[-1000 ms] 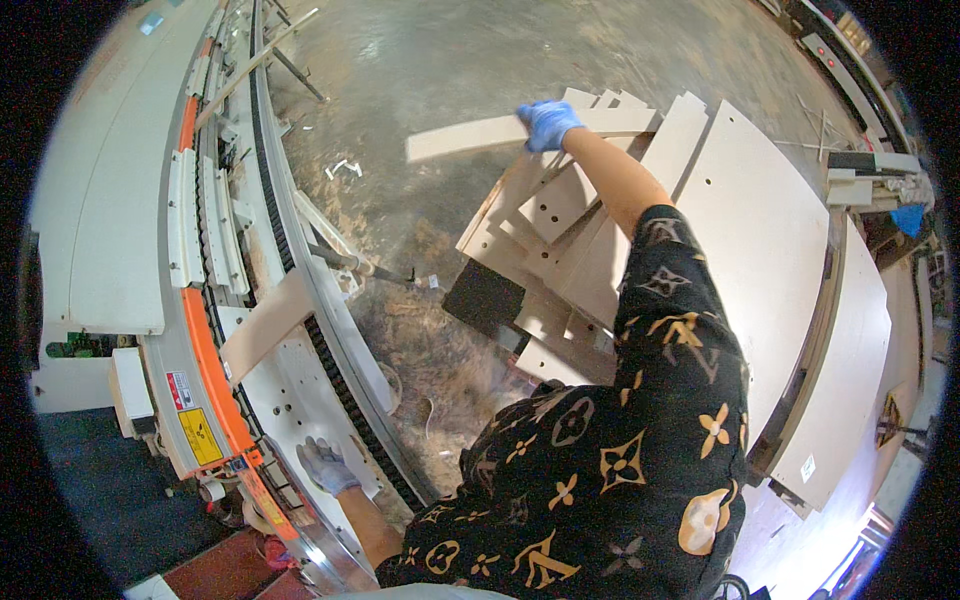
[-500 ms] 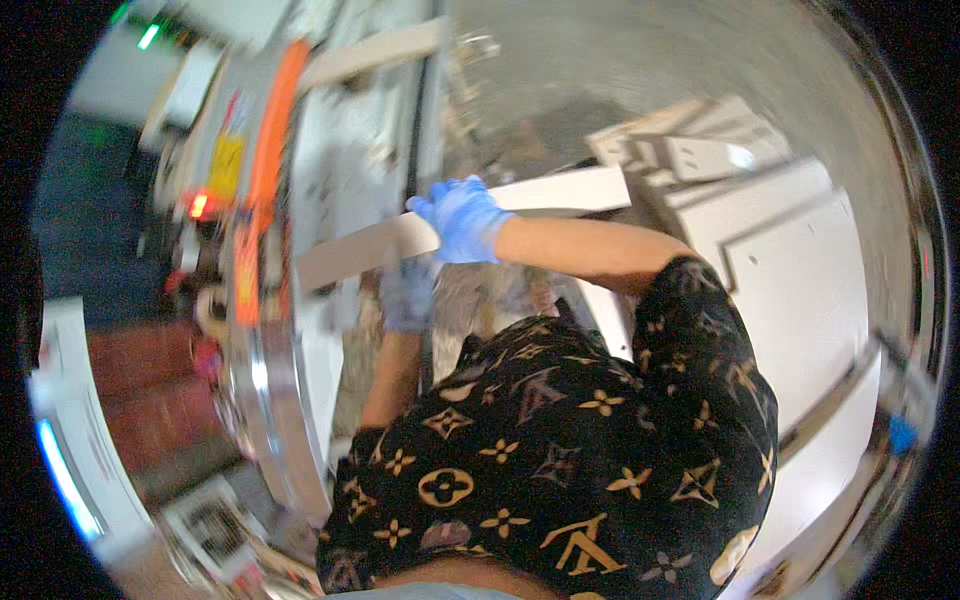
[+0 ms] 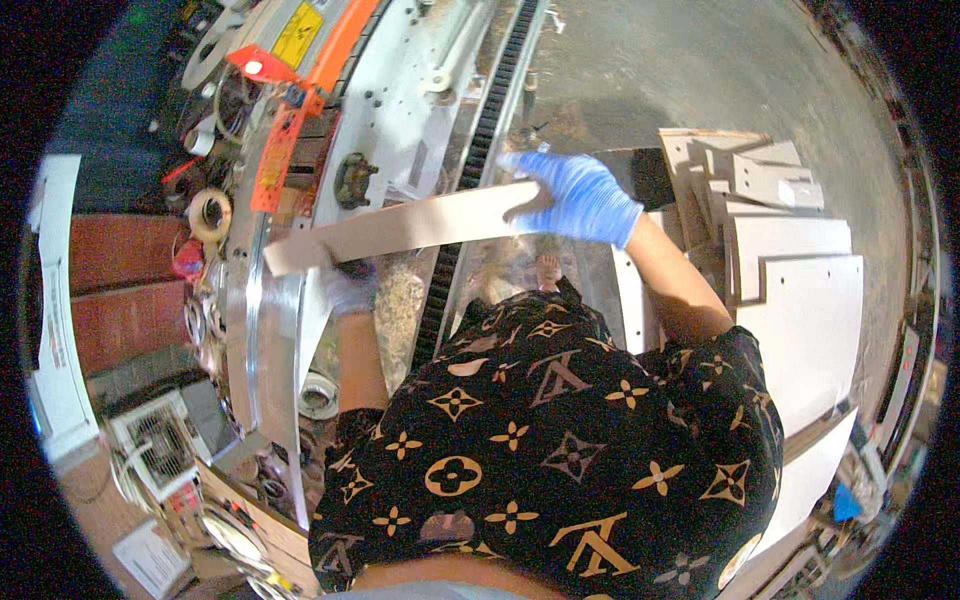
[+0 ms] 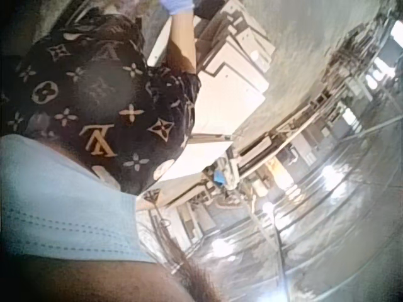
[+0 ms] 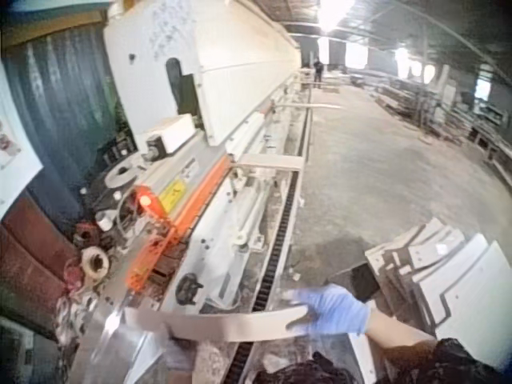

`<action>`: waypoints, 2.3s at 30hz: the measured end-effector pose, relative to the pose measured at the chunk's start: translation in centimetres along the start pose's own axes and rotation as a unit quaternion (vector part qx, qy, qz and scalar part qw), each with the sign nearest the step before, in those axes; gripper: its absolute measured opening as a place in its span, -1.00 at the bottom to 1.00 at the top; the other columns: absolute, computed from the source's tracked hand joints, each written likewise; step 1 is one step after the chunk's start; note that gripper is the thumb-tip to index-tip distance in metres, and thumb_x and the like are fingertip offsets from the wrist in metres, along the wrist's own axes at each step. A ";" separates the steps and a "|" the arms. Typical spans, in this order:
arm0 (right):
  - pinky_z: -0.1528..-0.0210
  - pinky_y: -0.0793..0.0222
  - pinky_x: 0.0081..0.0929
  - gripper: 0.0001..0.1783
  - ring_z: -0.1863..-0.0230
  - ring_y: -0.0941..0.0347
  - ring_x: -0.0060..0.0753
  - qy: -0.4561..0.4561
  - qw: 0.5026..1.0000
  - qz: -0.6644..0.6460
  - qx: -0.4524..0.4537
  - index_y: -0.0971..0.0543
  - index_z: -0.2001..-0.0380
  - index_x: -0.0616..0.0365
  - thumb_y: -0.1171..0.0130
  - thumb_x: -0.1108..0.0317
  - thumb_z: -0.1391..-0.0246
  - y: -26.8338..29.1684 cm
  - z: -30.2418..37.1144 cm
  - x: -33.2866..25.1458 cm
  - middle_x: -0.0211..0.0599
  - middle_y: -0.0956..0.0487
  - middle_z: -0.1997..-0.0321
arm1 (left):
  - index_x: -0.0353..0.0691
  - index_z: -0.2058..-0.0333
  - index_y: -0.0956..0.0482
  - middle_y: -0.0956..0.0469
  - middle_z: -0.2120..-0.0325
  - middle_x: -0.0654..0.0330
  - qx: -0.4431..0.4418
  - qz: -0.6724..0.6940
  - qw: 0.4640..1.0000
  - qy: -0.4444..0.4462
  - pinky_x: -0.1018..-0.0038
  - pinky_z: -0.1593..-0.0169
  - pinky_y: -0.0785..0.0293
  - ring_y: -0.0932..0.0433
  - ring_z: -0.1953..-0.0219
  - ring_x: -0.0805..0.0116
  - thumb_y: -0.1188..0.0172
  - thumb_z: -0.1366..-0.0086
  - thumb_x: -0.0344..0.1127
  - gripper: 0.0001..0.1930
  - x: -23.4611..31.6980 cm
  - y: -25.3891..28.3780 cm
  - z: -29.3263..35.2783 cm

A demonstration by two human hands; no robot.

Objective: The person repeatedly picks up flat wooden panels from a stack, feeds them into a machine, and then stacks the processed panels on a pallet. The person handles the panels by hand and wears blue gloves throughout the task.

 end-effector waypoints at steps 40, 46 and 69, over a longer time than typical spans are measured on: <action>-0.13 -0.31 -0.41 -0.40 -0.07 -0.44 -0.11 -0.068 0.968 -0.230 -0.075 -0.35 -0.15 0.15 -0.17 0.13 -0.10 -10.2 -9.7 3.1 0.01 -0.49 -0.04 | -0.22 -0.09 -0.30 -0.47 0.17 0.16 -0.048 0.089 0.992 0.072 0.33 0.06 -0.48 -0.48 0.12 0.25 -0.11 -0.28 -0.05 -0.49 -14.8 -10.1 -2.4; -0.23 -0.25 -0.26 0.04 -0.23 -0.27 0.05 0.033 0.983 0.069 -0.168 -0.18 -0.29 0.06 -0.36 -0.13 0.23 -11.5 -9.0 1.5 0.03 -0.27 -0.27 | -0.16 -0.05 -0.36 -0.49 0.07 0.15 0.058 0.055 0.992 0.094 0.13 -0.02 -0.44 -0.48 0.08 0.10 -0.04 -0.30 0.03 -0.53 -8.0 -4.3 -12.5; 0.01 -0.20 -0.15 -0.30 0.06 -0.45 -0.22 0.056 0.967 0.226 -0.108 -0.41 -0.16 -0.25 -0.20 -0.13 0.10 -12.9 -22.9 5.2 -0.21 -0.48 0.08 | -0.21 -0.01 -0.44 -0.53 0.16 0.21 0.147 -0.111 0.978 -0.098 0.31 0.11 -0.50 -0.54 0.19 0.28 -0.19 -0.24 -0.19 -0.60 -4.7 -5.0 -24.3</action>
Point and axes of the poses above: each hand's wrist, its own z-axis away from the middle knuckle, its own y-axis out of the back of the hand, x = y × z, the point moved 5 cm from there along -z, towards the middle knuckle
